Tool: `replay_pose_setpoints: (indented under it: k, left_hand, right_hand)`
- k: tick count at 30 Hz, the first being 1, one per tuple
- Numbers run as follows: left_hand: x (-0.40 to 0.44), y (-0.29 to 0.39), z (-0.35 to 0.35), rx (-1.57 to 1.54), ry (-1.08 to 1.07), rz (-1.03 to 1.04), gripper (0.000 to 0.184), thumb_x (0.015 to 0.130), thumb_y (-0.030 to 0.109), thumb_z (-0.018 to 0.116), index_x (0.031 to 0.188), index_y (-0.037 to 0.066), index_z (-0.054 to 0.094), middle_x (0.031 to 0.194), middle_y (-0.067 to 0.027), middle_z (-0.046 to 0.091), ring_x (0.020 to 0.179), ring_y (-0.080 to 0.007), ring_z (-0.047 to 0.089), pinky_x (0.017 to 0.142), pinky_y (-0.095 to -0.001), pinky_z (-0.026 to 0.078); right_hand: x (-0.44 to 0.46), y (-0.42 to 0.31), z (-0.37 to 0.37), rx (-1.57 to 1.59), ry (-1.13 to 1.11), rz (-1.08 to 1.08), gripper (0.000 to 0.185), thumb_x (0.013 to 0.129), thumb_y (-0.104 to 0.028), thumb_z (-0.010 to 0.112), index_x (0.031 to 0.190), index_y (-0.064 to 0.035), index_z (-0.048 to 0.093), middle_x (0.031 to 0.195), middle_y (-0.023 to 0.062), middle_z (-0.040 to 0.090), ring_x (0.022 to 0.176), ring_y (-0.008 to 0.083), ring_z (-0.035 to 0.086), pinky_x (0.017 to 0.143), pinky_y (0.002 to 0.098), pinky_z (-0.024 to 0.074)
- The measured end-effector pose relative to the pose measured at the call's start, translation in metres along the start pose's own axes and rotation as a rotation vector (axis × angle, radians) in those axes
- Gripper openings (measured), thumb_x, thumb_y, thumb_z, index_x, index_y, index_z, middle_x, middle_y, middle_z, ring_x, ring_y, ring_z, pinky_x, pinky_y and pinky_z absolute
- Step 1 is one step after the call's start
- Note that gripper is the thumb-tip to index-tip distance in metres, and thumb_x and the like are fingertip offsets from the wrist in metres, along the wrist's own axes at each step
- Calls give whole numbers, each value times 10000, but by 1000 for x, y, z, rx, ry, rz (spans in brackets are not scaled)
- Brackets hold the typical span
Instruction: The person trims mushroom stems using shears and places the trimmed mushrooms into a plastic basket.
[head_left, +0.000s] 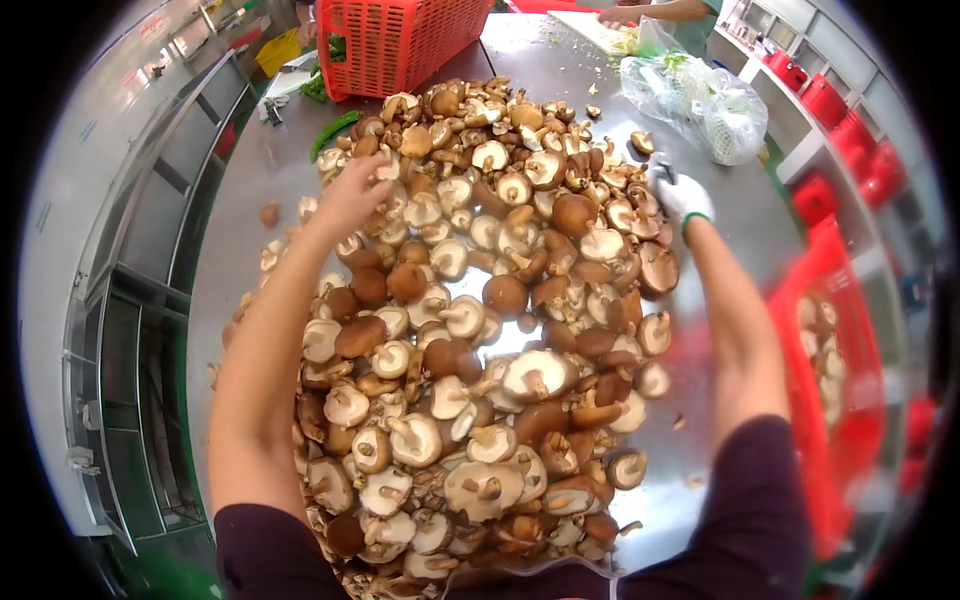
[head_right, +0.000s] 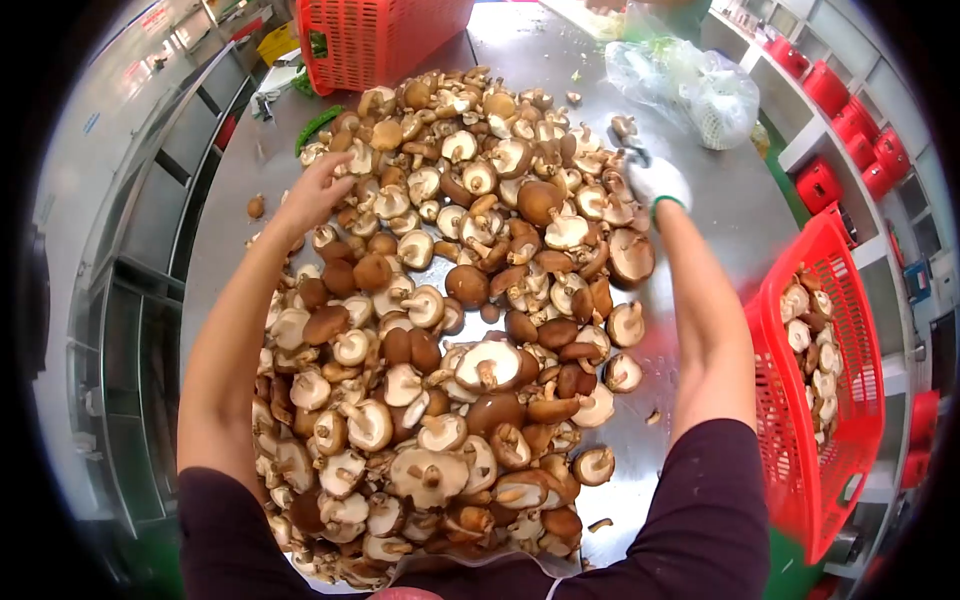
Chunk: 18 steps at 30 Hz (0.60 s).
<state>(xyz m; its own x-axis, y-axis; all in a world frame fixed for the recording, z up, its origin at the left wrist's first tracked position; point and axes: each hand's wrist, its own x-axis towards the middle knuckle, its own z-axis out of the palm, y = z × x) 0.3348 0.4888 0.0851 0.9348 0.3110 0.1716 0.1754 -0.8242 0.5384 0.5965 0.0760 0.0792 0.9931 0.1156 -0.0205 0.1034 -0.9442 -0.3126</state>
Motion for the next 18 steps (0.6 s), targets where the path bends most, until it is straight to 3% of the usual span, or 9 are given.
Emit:
replay_pose_setpoints:
  k: [4,7,10,11,12,14,15,16,18]
  left_hand:
    - [57,-45,34,255,119,51,551,893,332,598,1369,102,446,1439,-211,372,1298,-331,410,1027,-373,385]
    - [93,-61,40,291,116,-52,614,874,372,617,1404,132,420,1480,-236,311,1349,-343,355,1074,-374,333]
    - [99,-53,58,228,33,-194,742,806,381,701,1442,162,386,1472,-197,356,1331,-301,390,1057,-351,351]
    - [117,-81,64,-47,-123,-67,813,736,323,760,1446,178,390,1395,-156,463,1247,-249,465,1016,-332,390]
    - [100,-41,62,-159,-269,-285,799,680,228,760,1411,148,446,1245,-129,576,1078,-201,555,924,-325,459]
    - [104,-24,67,-73,-414,-352,754,646,181,709,1369,131,499,1126,-116,628,932,-178,598,831,-340,503]
    - [101,-14,70,-21,-434,-421,735,615,172,680,1333,120,532,1070,-111,645,841,-168,614,741,-335,524]
    - [99,-11,77,10,-462,-351,754,602,186,681,1339,131,530,1033,-106,651,812,-178,617,749,-343,532]
    - [98,1,87,77,-513,-200,793,577,214,682,1351,153,525,957,-96,665,755,-197,624,765,-359,549]
  right_hand:
    - [68,49,15,-192,55,255,552,863,-518,447,1087,-65,670,1144,220,621,1094,364,594,913,415,466]
    - [94,31,24,-198,-32,242,456,877,-396,473,1123,-55,652,1198,181,605,1113,359,586,933,420,462]
    - [128,-5,42,-345,-40,-79,342,765,-142,616,1087,-33,659,1132,216,625,1039,366,621,875,425,491]
    - [141,-14,54,-397,-16,-235,301,765,-102,593,1046,-12,656,1089,239,630,1007,368,629,841,423,501]
    - [153,-23,66,-454,18,-390,263,765,-62,569,1004,8,654,1046,261,636,976,371,638,806,420,511]
    - [173,-45,79,-574,-92,-662,261,783,-51,569,1032,-21,639,1026,269,634,919,391,637,772,420,516]
    - [144,-61,76,-427,-170,-664,275,794,-57,570,1062,-42,632,1039,254,636,922,390,631,780,420,511]
    - [114,-79,71,-276,-240,-657,291,805,-64,572,1092,-64,625,1053,238,637,925,389,625,788,419,507]
    - [101,-100,92,-246,-230,-924,285,836,-140,559,1109,-99,627,1052,204,647,959,369,617,814,408,497]
